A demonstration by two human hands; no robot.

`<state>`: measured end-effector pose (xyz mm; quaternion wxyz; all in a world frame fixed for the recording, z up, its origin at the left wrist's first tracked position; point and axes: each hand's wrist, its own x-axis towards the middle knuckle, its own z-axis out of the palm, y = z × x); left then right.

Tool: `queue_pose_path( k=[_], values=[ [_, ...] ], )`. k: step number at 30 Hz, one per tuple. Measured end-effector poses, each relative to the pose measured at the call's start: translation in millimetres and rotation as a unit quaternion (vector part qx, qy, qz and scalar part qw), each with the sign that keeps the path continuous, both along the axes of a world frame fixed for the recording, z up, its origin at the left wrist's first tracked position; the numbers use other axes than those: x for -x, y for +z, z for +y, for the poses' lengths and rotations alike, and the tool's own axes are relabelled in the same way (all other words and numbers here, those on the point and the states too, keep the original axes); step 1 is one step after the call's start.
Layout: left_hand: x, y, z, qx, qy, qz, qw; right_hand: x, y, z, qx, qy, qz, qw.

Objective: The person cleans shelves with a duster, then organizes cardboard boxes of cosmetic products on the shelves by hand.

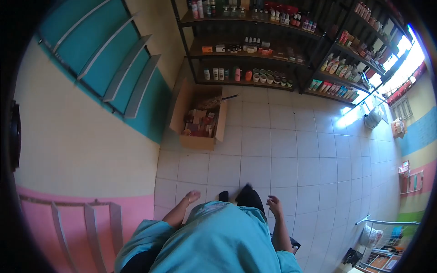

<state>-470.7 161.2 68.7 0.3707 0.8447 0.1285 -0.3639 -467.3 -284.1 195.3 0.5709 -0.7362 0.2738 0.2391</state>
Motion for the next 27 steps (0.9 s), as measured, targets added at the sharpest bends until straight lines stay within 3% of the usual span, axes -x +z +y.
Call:
queue_pose_path(
  k=[2, 5, 6, 9, 10, 11, 13, 14, 15, 16, 18, 20, 22, 24, 25, 26, 27],
  values=[
    [-89.4, 0.8, -19.8, 0.107, 0.111, -0.039, 0.987, -7.0, -25.2, -31.4, 0.035, -0.008, 0.092, 0.995],
    [-199.1, 17.8, -42.3, 0.207, 0.144, -0.143, 0.957, -35.4, -27.3, -64.3, 0.056, 0.003, 0.269, 0.962],
    [-221.5, 26.9, -48.6, 0.259, 0.173, -0.158, 0.937, -50.7, -31.3, -72.1, 0.065, 0.013, 0.264, 0.962],
    [-264.3, 105.4, -80.0, 0.237, 0.293, -0.116, 0.919, -149.5, -62.2, -103.6, 0.102, 0.091, 0.224, 0.965],
    [-264.9, 94.1, -81.2, 0.241, 0.323, -0.081, 0.912, -191.7, -73.3, -111.8, 0.113, 0.146, 0.201, 0.962],
    [-264.1, 78.1, -78.9, 0.246, 0.354, -0.053, 0.901, -242.9, -62.7, -106.3, -0.020, 0.082, 0.147, 0.986],
    [-263.2, 64.6, -80.0, 0.174, 0.399, 0.020, 0.900, -363.7, 19.2, -53.6, -0.092, 0.264, 0.091, 0.956],
    [-254.2, 50.8, -75.8, 0.188, 0.458, 0.053, 0.867, -417.4, 38.0, -36.8, -0.165, 0.384, 0.042, 0.907],
    [-242.3, 40.0, -77.3, 0.201, 0.517, 0.089, 0.827, -461.9, 81.3, -5.8, -0.156, 0.467, -0.005, 0.870],
    [-242.9, 47.7, -83.7, 0.157, 0.540, 0.115, 0.819, -499.8, 134.7, 30.5, -0.149, 0.547, -0.056, 0.822],
    [-247.4, 53.5, -89.4, 0.114, 0.527, 0.140, 0.830, -553.4, 218.5, 84.9, -0.363, 0.611, -0.094, 0.698],
    [-256.7, 46.1, -95.9, 0.085, 0.548, 0.129, 0.822, -573.9, 275.7, 129.7, -0.700, 0.531, -0.024, 0.477],
    [-272.5, 34.3, -100.4, 0.070, 0.564, 0.113, 0.815, -578.4, 326.5, 155.1, -0.777, 0.453, 0.130, 0.417],
    [-302.6, 19.9, -108.6, 0.079, 0.583, 0.098, 0.803, -591.6, 367.9, 179.4, -0.750, 0.453, 0.179, 0.448],
    [-310.2, -2.0, -111.2, 0.090, 0.569, 0.018, 0.817, -588.9, 363.7, 202.1, -0.798, 0.466, 0.187, 0.333],
    [-332.2, -2.3, -115.2, 0.099, 0.551, 0.070, 0.825, -592.9, 365.3, 208.0, -0.817, 0.453, 0.201, 0.296],
    [-372.8, 20.4, -122.9, 0.128, 0.583, 0.030, 0.802, -596.8, 367.2, 213.8, -0.833, 0.440, 0.217, 0.258]
  ],
)
